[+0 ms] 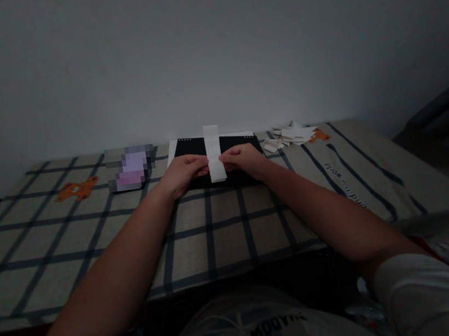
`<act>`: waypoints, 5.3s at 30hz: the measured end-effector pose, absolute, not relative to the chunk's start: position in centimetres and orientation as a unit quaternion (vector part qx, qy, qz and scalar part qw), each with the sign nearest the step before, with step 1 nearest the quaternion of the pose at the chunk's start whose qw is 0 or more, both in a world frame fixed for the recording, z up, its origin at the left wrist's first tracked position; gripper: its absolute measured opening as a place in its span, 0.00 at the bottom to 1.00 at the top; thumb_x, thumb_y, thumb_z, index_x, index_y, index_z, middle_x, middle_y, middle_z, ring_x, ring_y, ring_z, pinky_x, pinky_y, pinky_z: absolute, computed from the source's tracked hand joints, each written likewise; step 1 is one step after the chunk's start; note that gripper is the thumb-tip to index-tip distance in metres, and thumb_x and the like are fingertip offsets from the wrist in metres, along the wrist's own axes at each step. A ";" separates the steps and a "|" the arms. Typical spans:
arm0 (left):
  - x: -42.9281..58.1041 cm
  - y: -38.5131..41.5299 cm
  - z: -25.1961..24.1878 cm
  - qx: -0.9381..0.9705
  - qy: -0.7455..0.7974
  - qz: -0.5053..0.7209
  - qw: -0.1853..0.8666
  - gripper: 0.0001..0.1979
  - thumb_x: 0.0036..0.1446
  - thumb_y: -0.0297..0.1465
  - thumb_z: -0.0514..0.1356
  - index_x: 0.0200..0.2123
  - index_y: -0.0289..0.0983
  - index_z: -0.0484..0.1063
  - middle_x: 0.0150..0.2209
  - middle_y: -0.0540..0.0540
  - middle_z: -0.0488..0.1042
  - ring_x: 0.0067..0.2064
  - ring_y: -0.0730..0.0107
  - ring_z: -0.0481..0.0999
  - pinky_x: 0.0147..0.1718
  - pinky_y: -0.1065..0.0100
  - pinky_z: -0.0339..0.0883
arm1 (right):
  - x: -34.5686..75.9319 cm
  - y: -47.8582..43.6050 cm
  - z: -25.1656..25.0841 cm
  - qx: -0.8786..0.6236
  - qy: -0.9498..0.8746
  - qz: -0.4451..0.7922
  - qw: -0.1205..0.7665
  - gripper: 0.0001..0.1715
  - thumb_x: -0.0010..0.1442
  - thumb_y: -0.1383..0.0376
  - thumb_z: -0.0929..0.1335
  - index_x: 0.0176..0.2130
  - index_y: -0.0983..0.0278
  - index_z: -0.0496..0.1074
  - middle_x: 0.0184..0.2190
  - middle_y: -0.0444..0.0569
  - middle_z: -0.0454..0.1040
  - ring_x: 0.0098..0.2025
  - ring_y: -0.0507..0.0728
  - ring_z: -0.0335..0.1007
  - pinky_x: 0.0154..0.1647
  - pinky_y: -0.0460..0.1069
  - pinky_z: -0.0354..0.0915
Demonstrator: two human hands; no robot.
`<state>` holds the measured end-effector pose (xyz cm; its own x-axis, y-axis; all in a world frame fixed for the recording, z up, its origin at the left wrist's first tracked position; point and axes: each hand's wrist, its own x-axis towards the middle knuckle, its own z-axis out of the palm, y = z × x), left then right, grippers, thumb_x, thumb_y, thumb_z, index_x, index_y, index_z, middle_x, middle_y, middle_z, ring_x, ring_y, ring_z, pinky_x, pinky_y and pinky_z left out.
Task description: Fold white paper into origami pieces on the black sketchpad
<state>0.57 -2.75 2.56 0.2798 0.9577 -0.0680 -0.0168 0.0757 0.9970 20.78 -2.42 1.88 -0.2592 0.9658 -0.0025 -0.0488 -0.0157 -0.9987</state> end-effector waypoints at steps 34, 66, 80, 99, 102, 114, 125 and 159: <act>1.1 -3.1 2.7 0.535 0.482 0.444 0.533 0.10 0.44 0.35 0.71 0.24 0.36 0.76 0.26 0.46 0.77 0.28 0.72 0.74 0.33 0.68 0.69 | 20.7 -2.8 2.2 -0.391 -0.516 0.635 0.421 0.05 0.55 0.66 0.75 0.34 0.66 0.78 0.29 0.47 0.80 0.30 0.49 0.74 0.34 0.44 0.72; 2.1 -3.9 2.7 0.535 0.504 0.464 0.494 0.13 0.40 0.36 0.73 0.22 0.37 0.74 0.22 0.49 0.73 0.26 0.73 0.70 0.29 0.69 0.65 | 20.0 -3.2 1.8 -0.439 -0.602 0.519 0.420 0.06 0.52 0.70 0.72 0.25 0.65 0.72 0.20 0.43 0.75 0.22 0.49 0.70 0.26 0.43 0.66; 2.0 -3.8 2.3 0.557 0.508 0.421 0.505 0.13 0.38 0.37 0.74 0.22 0.38 0.75 0.23 0.49 0.75 0.24 0.71 0.71 0.26 0.69 0.63 | 20.3 -3.0 1.8 -0.430 -0.578 0.563 0.405 0.04 0.54 0.68 0.72 0.28 0.65 0.74 0.22 0.45 0.77 0.25 0.49 0.72 0.30 0.44 0.70; 2.2 -3.9 2.6 0.538 0.516 0.451 0.491 0.15 0.38 0.39 0.74 0.23 0.37 0.75 0.22 0.48 0.74 0.24 0.73 0.68 0.24 0.70 0.59 | 20.5 -2.6 1.1 -0.387 -0.556 0.607 0.415 0.07 0.54 0.64 0.74 0.29 0.67 0.77 0.25 0.47 0.78 0.27 0.49 0.74 0.32 0.44 0.71; 2.3 -4.0 2.7 0.547 0.516 0.451 0.482 0.16 0.37 0.40 0.73 0.23 0.36 0.75 0.22 0.49 0.73 0.23 0.75 0.66 0.24 0.71 0.57 | 20.4 -2.6 1.1 -0.403 -0.578 0.572 0.420 0.09 0.53 0.62 0.75 0.29 0.67 0.77 0.24 0.46 0.78 0.26 0.49 0.73 0.31 0.45 0.71; 2.4 -3.8 2.0 0.542 0.503 0.470 0.482 0.16 0.37 0.39 0.74 0.23 0.34 0.75 0.23 0.48 0.74 0.25 0.74 0.69 0.26 0.70 0.59 | 20.4 -3.2 1.6 -0.467 -0.690 0.374 0.408 0.08 0.55 0.63 0.72 0.29 0.66 0.79 0.22 0.45 0.77 0.25 0.51 0.71 0.28 0.45 0.65; 2.2 -3.9 2.7 0.526 0.521 0.486 0.464 0.14 0.41 0.37 0.72 0.21 0.35 0.72 0.20 0.51 0.69 0.22 0.76 0.64 0.23 0.71 0.56 | 20.4 -2.8 1.3 -0.411 -0.638 0.520 0.392 0.08 0.55 0.63 0.73 0.30 0.66 0.77 0.24 0.46 0.78 0.25 0.50 0.73 0.30 0.46 0.70; 1.2 -3.3 3.0 0.492 0.474 0.442 0.581 0.07 0.47 0.29 0.72 0.28 0.33 0.78 0.28 0.46 0.78 0.28 0.77 0.75 0.33 0.73 0.72 | 20.6 -2.4 1.6 -0.427 -0.592 0.528 0.433 0.05 0.55 0.66 0.72 0.30 0.66 0.75 0.24 0.46 0.77 0.25 0.49 0.72 0.30 0.45 0.70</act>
<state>1.22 -3.30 3.00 0.1591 0.9804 -0.1161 -0.0478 0.1252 0.9910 20.62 -2.41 1.62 -0.2590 0.9639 0.0623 0.0488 0.0774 -0.9958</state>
